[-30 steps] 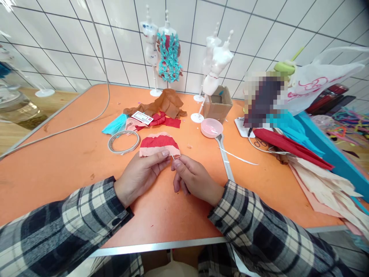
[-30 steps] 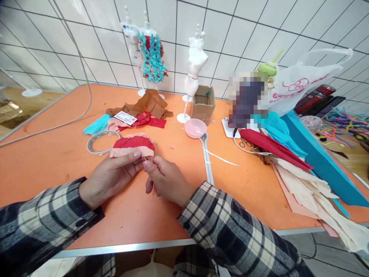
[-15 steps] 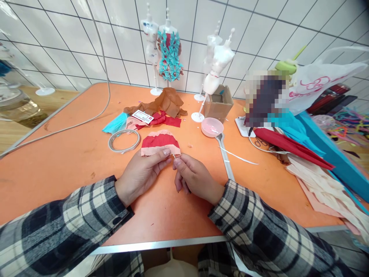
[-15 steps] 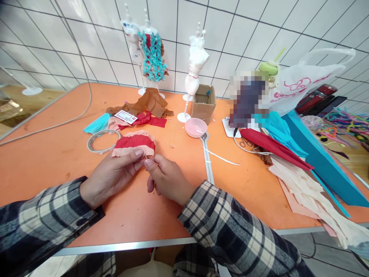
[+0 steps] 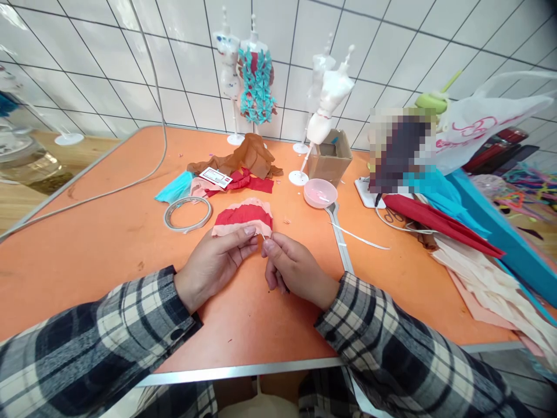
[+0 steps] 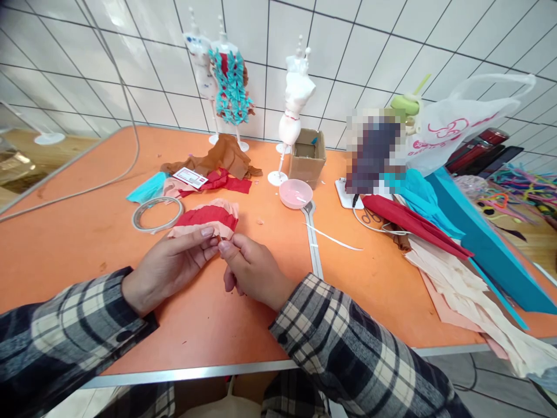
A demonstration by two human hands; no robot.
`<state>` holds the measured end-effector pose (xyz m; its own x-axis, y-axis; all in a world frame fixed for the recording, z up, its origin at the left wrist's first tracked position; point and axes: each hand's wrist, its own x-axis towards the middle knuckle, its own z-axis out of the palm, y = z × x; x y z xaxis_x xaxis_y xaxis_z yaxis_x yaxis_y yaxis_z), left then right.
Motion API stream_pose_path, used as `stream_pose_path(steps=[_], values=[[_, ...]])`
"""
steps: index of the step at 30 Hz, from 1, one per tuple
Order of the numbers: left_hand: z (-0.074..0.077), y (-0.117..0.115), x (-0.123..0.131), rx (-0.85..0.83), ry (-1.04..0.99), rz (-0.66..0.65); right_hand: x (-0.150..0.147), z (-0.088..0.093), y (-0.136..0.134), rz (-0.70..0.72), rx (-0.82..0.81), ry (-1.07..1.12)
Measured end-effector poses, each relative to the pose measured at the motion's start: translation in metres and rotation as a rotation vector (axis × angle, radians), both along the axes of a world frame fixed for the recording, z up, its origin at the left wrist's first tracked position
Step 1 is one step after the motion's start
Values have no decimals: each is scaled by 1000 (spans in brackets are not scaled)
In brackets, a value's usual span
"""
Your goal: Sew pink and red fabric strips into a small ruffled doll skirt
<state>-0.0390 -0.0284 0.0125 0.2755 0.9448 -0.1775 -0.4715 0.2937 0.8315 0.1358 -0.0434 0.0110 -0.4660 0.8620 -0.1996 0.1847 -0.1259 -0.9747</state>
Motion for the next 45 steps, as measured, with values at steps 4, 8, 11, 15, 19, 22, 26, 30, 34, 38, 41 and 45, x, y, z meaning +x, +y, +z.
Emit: stream_pose_path(steps=[4,8,11,15,19,22,26,30,34,38,41,45], values=[[1,-1,1,-14,-5,-6,0,-1,0,9,-5,-5],[4,-1,2,-3,-21,-27,0,-2,0,6,19,-7],[5,0,2,22,-34,-52,1,-4,0,1,27,-7],[4,0,2,36,-52,-57,1,-2,0,-5,22,-7],[2,1,1,39,-48,-60,1,1,-1,-2,31,-14],[1,1,1,42,-44,-60,1,2,-1,-6,26,-23],[2,1,1,40,-26,-39,1,2,-1,-9,17,-29],[2,0,1,12,-14,25,2,2,0,8,4,-29],[3,0,1,-33,-34,55,4,1,0,38,14,-21],[6,6,-2,-91,-92,203,6,-4,2,11,46,-39],[10,13,-5,-22,-119,370,8,-4,3,-160,99,-56],[11,12,-3,12,-86,378,9,-2,2,-165,140,3]])
